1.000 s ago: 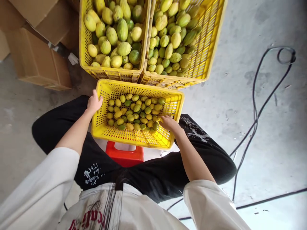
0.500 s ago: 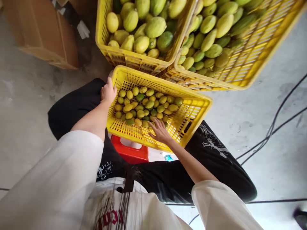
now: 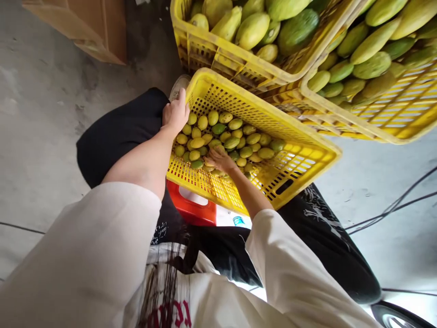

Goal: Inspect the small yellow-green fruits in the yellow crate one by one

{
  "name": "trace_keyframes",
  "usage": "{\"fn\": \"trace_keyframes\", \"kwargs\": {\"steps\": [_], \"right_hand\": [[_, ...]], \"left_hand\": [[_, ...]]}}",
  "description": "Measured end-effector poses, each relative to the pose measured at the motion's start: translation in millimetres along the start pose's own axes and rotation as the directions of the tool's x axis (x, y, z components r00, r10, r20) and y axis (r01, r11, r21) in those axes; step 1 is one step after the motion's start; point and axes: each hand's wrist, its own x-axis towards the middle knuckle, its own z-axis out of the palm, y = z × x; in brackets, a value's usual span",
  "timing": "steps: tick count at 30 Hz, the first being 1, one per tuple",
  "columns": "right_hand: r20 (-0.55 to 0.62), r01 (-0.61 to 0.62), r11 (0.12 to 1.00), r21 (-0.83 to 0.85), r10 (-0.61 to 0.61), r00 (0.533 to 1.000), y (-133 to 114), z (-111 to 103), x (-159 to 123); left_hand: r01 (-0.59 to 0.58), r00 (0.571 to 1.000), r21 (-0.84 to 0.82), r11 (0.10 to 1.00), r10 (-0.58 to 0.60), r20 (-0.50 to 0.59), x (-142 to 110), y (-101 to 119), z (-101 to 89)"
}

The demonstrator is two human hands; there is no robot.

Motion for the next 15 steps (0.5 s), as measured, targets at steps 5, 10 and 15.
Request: {"fn": "trace_keyframes", "kwargs": {"steps": [5, 10, 15], "right_hand": [[-0.269, -0.161, 0.982, -0.099, 0.129, 0.955, 6.9, -64.2, 28.0], [-0.157, -0.012, 0.971, -0.238, -0.026, 0.987, -3.2, -107.5, 70.5], [0.229, 0.419, 0.792, -0.445, -0.352, 0.908, -31.9, -31.6, 74.0]], "left_hand": [[0.006, 1.0, -0.038, 0.999, -0.006, 0.006, -1.6, 3.0, -4.6], [0.048, 0.998, -0.052, 0.997, -0.046, 0.035, -8.5, 9.0, -13.4], [0.056, 0.996, -0.057, 0.997, -0.052, 0.073, -16.1, 12.7, -22.3]]}}
